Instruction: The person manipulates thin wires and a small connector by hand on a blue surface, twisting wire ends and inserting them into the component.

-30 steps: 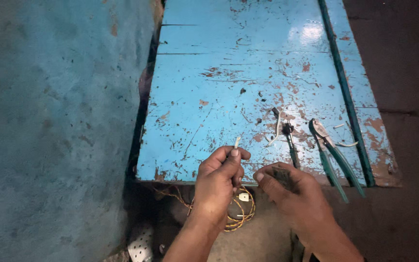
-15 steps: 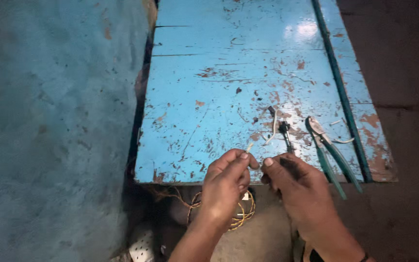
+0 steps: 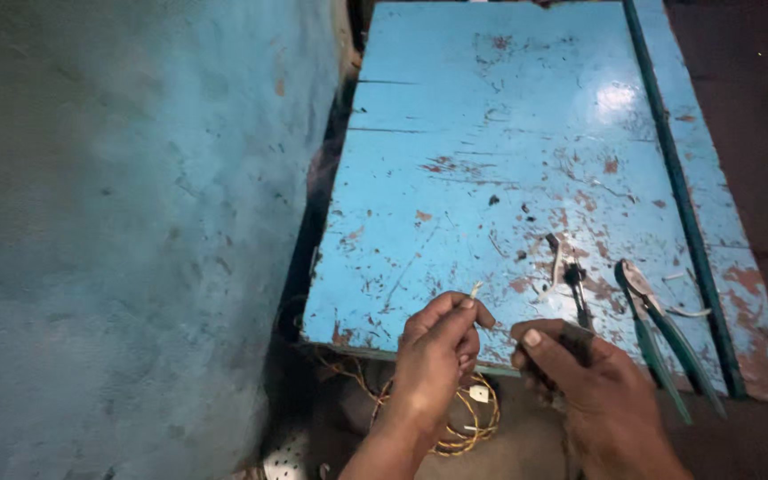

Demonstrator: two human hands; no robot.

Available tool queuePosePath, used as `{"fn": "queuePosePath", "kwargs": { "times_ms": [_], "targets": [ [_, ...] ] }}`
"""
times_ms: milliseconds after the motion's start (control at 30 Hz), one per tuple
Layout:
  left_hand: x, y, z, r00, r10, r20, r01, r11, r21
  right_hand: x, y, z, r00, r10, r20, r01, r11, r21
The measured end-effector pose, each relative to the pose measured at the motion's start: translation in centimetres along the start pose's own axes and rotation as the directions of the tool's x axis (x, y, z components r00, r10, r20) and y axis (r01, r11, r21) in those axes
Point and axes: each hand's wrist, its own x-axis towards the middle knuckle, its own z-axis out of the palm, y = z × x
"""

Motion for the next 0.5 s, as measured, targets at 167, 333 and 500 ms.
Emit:
{"fn": "queuePosePath", "kwargs": {
  "times_ms": [167,333,500],
  "targets": [
    [-0.1,0.8,-0.8,0.998,-0.038,-0.056,0.036,0.998,-0.044,1.3,1.2,-0.3,0.999,-0.037,0.016,0.036,0.997,0.068],
    [-0.1,1.2,-1.2,0.996,-0.035,-0.085,0.028,0.997,-0.078,3.5,2.9,-2.0,0.992,-0.006,0.124,-0.019,0.98,0.198],
    [-0.7,1.6,-1.9,0.994,-0.045,-0.099,0.033,0.991,-0.126,5.9,4.1,-3.6,0.942,-0.021,0.335,-0.095,0.941,0.326]
  ]
}}
